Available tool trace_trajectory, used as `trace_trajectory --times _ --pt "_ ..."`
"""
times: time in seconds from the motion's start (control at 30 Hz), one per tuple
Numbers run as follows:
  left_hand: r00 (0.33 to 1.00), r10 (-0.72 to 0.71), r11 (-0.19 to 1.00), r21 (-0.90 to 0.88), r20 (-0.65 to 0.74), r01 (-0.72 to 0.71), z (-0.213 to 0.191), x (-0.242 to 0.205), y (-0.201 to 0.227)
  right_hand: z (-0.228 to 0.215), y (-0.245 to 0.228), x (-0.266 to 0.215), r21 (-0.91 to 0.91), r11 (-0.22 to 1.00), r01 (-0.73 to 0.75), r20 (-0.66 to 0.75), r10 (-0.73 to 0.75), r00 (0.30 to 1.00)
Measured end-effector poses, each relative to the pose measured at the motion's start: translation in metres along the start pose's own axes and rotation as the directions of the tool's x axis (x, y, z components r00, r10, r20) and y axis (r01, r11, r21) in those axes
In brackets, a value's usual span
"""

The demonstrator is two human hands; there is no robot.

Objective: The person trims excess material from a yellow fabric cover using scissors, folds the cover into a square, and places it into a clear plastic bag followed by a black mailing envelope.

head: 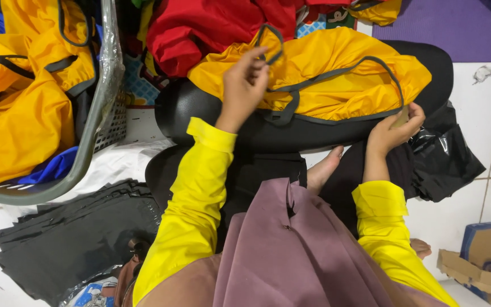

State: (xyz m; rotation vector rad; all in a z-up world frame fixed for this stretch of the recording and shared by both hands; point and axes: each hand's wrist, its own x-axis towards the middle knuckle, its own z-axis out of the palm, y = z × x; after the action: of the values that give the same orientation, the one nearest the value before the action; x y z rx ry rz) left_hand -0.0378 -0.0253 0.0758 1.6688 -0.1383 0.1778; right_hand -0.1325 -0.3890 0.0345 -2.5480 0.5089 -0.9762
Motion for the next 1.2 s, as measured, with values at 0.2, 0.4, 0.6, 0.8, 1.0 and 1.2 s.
trace_trajectory --times 0.2,0.4,0.6,0.8,1.0,1.2 --pt "0.995 -0.089 0.935 -0.339 0.055 0.102 -0.031 0.009 -0.005 0.001 0.006 0.000 0.118 0.992 -0.055 0.026 0.052 0.998" --pt "0.991 -0.069 0.892 -0.437 0.114 0.113 -0.036 0.010 -0.016 -0.007 0.009 0.005 -0.012 1.000 -0.004 0.098 0.006 0.995" --pt "0.976 0.081 0.996 0.008 0.200 -0.085 -0.035 0.010 -0.002 -0.045 0.049 0.039 0.162 0.984 0.076 0.109 -0.094 0.990" --pt "0.909 0.189 0.786 0.498 0.371 -0.366 -0.017 0.005 0.007 -0.097 0.133 0.010 0.112 0.950 -0.292 0.470 0.208 0.858" --pt "0.897 0.166 0.808 0.465 0.409 -0.362 -0.011 0.009 0.008 -0.106 0.174 -0.025 -0.127 0.896 -0.426 0.561 0.419 0.714" --pt "0.921 0.177 0.780 0.522 0.346 -0.346 -0.006 0.007 0.003 -0.047 0.217 -0.006 -0.036 0.983 -0.180 0.526 0.172 0.833"
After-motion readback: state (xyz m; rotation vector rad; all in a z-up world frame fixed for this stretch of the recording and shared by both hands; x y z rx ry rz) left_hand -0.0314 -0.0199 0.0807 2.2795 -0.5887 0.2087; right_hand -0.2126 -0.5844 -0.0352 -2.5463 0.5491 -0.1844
